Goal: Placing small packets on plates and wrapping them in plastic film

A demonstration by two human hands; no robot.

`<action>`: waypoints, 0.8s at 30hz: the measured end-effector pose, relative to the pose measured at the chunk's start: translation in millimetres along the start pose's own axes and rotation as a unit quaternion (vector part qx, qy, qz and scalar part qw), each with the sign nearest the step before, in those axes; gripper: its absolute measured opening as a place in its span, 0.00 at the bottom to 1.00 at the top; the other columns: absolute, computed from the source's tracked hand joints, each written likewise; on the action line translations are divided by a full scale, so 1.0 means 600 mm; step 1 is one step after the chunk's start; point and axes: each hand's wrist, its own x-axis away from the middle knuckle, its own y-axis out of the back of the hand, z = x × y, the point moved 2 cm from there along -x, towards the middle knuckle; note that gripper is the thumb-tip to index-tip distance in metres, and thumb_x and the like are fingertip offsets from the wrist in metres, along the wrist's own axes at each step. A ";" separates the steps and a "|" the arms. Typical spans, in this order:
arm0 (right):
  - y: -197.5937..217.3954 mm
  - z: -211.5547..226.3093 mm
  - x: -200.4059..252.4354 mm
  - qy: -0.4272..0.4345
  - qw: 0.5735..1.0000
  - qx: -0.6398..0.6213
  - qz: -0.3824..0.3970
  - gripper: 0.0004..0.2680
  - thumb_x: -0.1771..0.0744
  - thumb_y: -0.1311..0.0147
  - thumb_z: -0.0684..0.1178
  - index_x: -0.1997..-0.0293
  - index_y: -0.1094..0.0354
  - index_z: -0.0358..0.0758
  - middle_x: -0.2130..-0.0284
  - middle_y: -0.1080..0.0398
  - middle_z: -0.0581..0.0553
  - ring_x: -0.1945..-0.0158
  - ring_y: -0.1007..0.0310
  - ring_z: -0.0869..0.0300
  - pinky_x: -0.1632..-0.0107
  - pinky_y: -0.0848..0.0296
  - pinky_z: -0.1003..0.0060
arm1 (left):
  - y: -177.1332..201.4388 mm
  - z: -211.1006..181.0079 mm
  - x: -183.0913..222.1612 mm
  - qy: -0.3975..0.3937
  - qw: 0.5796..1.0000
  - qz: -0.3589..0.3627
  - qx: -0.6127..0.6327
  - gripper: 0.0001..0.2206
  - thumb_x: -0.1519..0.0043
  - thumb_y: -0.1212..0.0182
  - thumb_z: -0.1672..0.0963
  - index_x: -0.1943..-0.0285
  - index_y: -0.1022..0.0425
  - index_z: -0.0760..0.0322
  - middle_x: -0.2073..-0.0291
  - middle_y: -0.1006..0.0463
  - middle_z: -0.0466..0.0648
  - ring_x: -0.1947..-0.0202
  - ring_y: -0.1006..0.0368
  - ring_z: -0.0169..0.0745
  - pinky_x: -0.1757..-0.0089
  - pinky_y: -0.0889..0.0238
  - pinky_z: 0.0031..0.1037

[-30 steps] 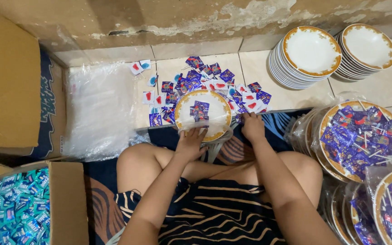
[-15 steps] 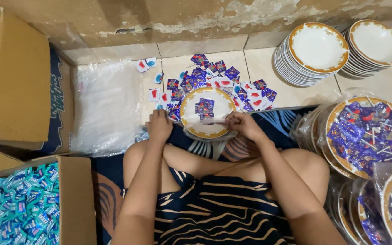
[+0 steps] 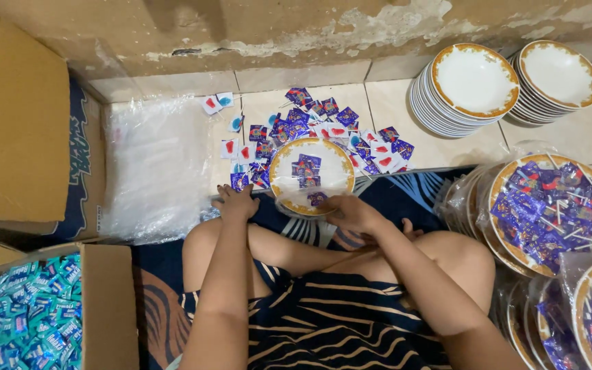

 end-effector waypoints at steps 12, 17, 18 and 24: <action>-0.035 -0.024 -0.033 0.090 0.992 0.086 0.015 0.21 0.33 0.52 0.53 0.36 0.37 0.29 0.40 0.37 0.21 0.34 0.40 0.28 0.33 0.40 0.42 | -0.011 0.018 -0.055 -0.114 0.955 -0.205 0.184 0.07 0.36 0.45 0.57 0.53 0.22 0.55 0.50 0.31 0.47 0.46 0.30 0.58 0.45 0.41 0.57; -0.001 -0.030 -0.021 0.005 0.996 0.012 -0.089 0.13 0.32 0.49 0.57 0.44 0.27 0.50 0.56 0.22 0.41 0.48 0.24 0.46 0.46 0.26 0.52 | -0.026 0.035 -0.093 -0.169 0.892 -0.242 0.342 0.06 0.40 0.40 0.59 0.58 0.19 0.60 0.60 0.25 0.54 0.55 0.24 0.60 0.52 0.30 0.45; 0.005 -0.036 -0.018 -0.016 0.993 0.002 -0.113 0.11 0.31 0.49 0.58 0.46 0.26 0.55 0.60 0.20 0.46 0.51 0.21 0.52 0.48 0.24 0.55 | -0.034 0.038 -0.098 -0.155 0.896 -0.244 0.336 0.06 0.39 0.37 0.57 0.56 0.19 0.61 0.59 0.26 0.55 0.55 0.24 0.62 0.53 0.29 0.45; 0.010 -0.012 -0.005 -0.022 0.992 -0.024 -0.120 0.10 0.32 0.48 0.52 0.49 0.24 0.45 0.62 0.21 0.36 0.56 0.20 0.42 0.53 0.23 0.49 | -0.031 -0.004 -0.030 -0.129 0.989 -0.073 0.024 0.21 0.40 0.41 0.45 0.36 0.25 0.34 0.34 0.39 0.55 0.34 0.41 0.65 0.42 0.42 0.59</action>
